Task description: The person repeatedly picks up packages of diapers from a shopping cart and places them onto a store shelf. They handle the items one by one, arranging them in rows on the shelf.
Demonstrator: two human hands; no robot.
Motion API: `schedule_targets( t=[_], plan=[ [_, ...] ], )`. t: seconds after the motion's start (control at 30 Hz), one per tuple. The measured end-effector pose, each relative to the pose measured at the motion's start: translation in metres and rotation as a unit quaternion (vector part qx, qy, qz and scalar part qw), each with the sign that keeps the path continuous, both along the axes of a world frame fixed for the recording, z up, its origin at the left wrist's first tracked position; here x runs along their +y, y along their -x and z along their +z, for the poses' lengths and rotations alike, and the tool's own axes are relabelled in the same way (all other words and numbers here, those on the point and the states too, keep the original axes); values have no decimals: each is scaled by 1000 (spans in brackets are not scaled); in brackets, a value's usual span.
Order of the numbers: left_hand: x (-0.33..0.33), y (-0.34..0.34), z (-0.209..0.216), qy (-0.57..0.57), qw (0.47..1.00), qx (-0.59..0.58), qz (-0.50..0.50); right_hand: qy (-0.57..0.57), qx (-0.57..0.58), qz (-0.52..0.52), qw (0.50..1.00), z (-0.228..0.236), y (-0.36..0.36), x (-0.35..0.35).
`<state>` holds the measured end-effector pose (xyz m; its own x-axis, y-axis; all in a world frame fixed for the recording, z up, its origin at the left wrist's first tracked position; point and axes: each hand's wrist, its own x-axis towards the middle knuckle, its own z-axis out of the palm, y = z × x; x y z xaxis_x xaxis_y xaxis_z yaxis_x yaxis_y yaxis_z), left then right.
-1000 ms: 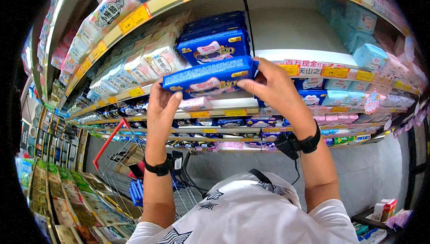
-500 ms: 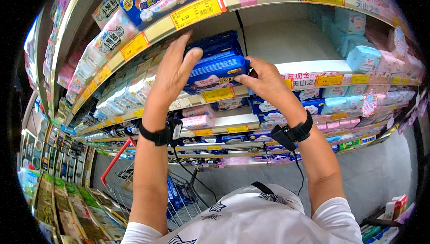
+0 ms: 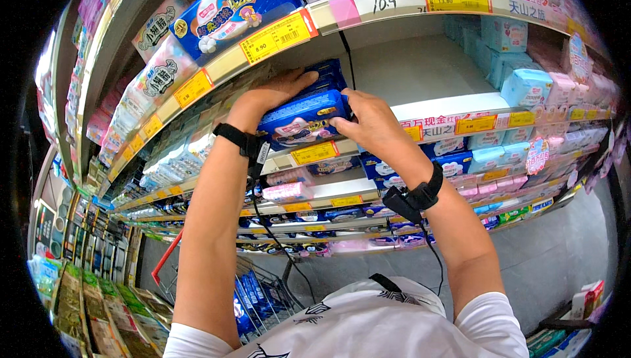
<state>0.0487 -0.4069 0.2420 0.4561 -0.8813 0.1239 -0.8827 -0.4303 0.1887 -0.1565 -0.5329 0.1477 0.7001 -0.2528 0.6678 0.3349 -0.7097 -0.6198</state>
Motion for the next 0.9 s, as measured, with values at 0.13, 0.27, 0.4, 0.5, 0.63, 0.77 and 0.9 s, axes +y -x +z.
schedule_targets(
  t=[0.13, 0.27, 0.4, 0.5, 0.63, 0.77, 0.9],
  plan=[
    [-5, 0, 9, 0, 1000, 2, 15, -2, 16, -27, 1000, 1, -6, 0],
    [-14, -18, -3, 36, 998, -43, 28, 9, 23, -47, 999, 4, -11, 1],
    [-25, -24, -6, 23, 999, -39, 22, 20, 82, -68, 994, 6, -18, -4],
    [-30, -14, -10, 17, 997, -57, 42, 5, 151, -64, 986, 11, -17, -6],
    [-28, -7, -8, 31, 996, -73, 51, 3, 148, -72, 986, 8, -18, -9],
    [-25, -17, -19, 77, 989, -120, 47, 20, 155, -83, 984, 11, -14, 1],
    [-20, -12, -21, 95, 991, -89, 40, -5, 136, -87, 987, 14, -2, 5]
  ],
)
